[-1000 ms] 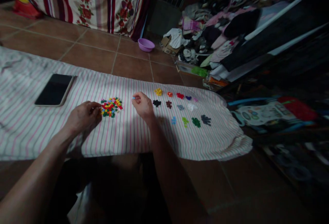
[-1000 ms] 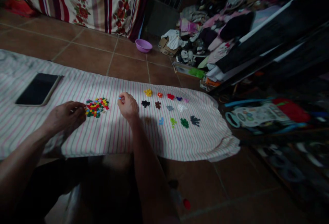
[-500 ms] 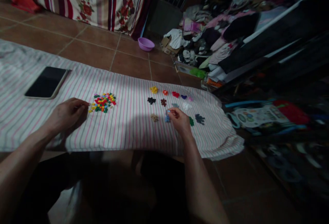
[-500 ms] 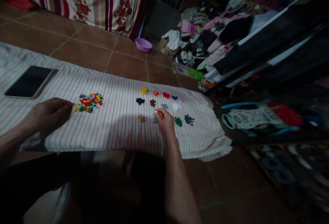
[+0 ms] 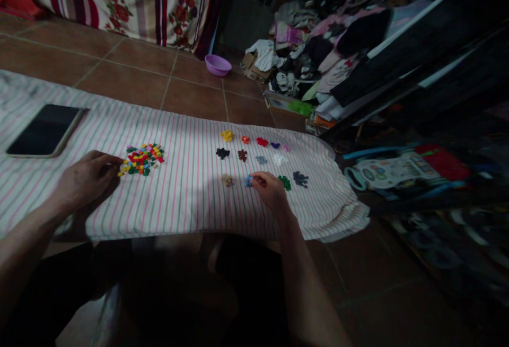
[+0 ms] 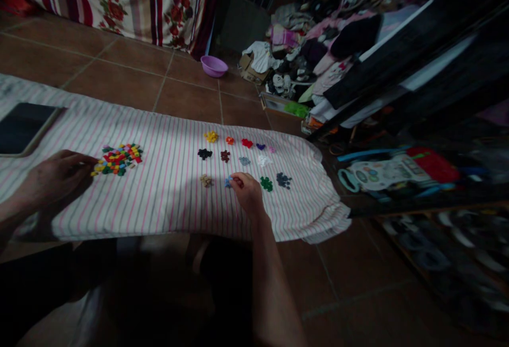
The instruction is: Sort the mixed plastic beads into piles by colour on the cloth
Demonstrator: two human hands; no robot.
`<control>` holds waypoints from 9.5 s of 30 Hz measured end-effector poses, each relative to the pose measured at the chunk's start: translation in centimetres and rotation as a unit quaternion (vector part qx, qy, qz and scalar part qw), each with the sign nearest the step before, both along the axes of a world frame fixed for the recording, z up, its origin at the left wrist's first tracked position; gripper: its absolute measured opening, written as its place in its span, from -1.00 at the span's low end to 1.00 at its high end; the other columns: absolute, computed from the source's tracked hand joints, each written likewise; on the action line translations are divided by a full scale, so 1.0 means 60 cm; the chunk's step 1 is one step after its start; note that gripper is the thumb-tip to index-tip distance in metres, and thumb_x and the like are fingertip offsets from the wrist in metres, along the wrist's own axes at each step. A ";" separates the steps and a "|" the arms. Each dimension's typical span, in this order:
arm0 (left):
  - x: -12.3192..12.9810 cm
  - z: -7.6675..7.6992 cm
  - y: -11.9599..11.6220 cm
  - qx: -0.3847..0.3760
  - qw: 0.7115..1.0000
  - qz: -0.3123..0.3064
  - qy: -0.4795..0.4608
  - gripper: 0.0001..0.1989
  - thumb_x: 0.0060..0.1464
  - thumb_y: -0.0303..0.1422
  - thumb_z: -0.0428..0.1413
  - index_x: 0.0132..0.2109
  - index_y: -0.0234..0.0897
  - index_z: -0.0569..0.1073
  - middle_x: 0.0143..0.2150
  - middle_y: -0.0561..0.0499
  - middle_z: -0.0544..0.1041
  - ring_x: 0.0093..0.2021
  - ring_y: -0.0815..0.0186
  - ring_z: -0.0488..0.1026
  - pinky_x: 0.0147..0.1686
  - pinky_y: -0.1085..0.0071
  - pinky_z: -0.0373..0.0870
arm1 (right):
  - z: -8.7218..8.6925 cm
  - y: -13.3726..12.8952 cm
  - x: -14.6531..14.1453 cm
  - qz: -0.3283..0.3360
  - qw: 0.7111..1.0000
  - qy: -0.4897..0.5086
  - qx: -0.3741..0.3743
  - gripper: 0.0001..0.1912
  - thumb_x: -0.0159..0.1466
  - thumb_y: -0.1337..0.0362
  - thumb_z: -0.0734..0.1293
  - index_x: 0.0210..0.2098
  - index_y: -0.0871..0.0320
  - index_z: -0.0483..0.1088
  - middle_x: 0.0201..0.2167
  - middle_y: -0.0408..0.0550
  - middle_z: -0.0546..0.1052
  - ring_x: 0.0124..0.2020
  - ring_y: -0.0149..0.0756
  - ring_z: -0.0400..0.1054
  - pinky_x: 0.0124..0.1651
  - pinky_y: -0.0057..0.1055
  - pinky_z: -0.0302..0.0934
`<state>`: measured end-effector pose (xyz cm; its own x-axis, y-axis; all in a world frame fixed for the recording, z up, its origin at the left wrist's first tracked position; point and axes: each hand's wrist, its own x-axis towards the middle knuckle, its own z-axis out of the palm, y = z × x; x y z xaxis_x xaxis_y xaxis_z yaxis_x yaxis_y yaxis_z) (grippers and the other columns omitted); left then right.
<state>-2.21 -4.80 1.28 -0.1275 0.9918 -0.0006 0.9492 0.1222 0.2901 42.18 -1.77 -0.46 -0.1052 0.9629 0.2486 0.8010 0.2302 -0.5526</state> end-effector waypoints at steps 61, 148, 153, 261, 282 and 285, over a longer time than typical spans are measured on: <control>-0.006 -0.003 0.013 0.001 0.996 -0.040 -0.075 -0.67 0.18 -0.33 -0.07 -0.06 -0.25 0.55 -0.07 -0.11 0.46 -0.17 0.27 0.49 -0.10 0.34 0.40 | -0.009 -0.001 -0.345 0.279 0.959 0.008 0.052 -0.68 0.34 0.34 0.16 -0.03 0.15 0.48 -0.20 0.05 0.48 -0.16 -0.21 0.43 -0.05 -0.28 0.35; 0.010 0.019 0.033 -0.030 0.997 -0.003 -0.067 -0.64 0.21 -0.29 -0.08 0.00 -0.28 0.52 -0.10 -0.11 0.52 -0.16 0.27 0.49 -0.12 0.36 0.38 | -0.009 0.059 -0.430 0.163 0.982 0.076 0.056 -0.74 0.28 0.32 0.17 -0.12 0.14 0.43 -0.20 0.03 0.51 -0.23 -0.24 0.39 -0.10 -0.29 0.32; 0.002 0.012 0.035 -0.019 0.998 -0.022 -0.063 -0.64 0.20 -0.27 -0.07 -0.02 -0.28 0.53 -0.13 -0.12 0.55 -0.16 0.27 0.49 -0.12 0.36 0.38 | -0.007 0.061 -0.401 0.160 0.983 0.064 0.066 -0.70 0.23 0.40 0.16 -0.12 0.16 0.45 -0.23 0.01 0.48 -0.27 -0.27 0.36 -0.09 -0.30 0.32; -0.009 0.003 0.019 -0.064 0.994 -0.069 -0.053 -0.67 0.10 -0.25 0.01 -0.02 -0.26 0.44 -0.12 -0.11 0.53 -0.18 0.24 0.50 -0.16 0.36 0.35 | -0.025 0.039 -0.448 0.212 0.977 -0.036 0.008 -0.76 0.34 0.36 0.22 -0.10 0.13 0.49 -0.14 0.04 0.48 -0.09 -0.20 0.38 -0.04 -0.31 0.28; 0.000 -0.013 0.022 -0.060 0.991 -0.082 0.091 -0.45 0.01 -0.11 -0.15 -0.03 -0.22 0.54 -0.17 -0.06 0.63 -0.15 0.11 0.57 -0.30 0.30 0.39 | -0.006 0.041 -0.389 0.236 0.971 -0.022 0.013 -0.81 0.36 0.35 0.22 -0.07 0.09 0.40 -0.12 -0.08 0.50 -0.10 -0.36 0.40 0.00 -0.43 0.27; -0.021 -0.033 0.028 -0.023 0.996 -0.073 0.040 -0.45 0.00 -0.10 -0.19 -0.05 -0.18 0.55 -0.22 -0.04 0.64 -0.18 0.12 0.58 -0.30 0.27 0.38 | -0.002 0.044 -0.366 0.224 0.974 -0.021 0.029 -0.81 0.35 0.37 0.21 -0.09 0.10 0.40 -0.15 -0.07 0.49 -0.10 -0.35 0.40 0.00 -0.44 0.26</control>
<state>-3.45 -3.11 -0.68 0.0170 0.9989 -0.0431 0.9778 -0.0076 0.2094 20.23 0.88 -0.58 -0.5227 0.8025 0.2878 0.6343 0.5916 -0.4976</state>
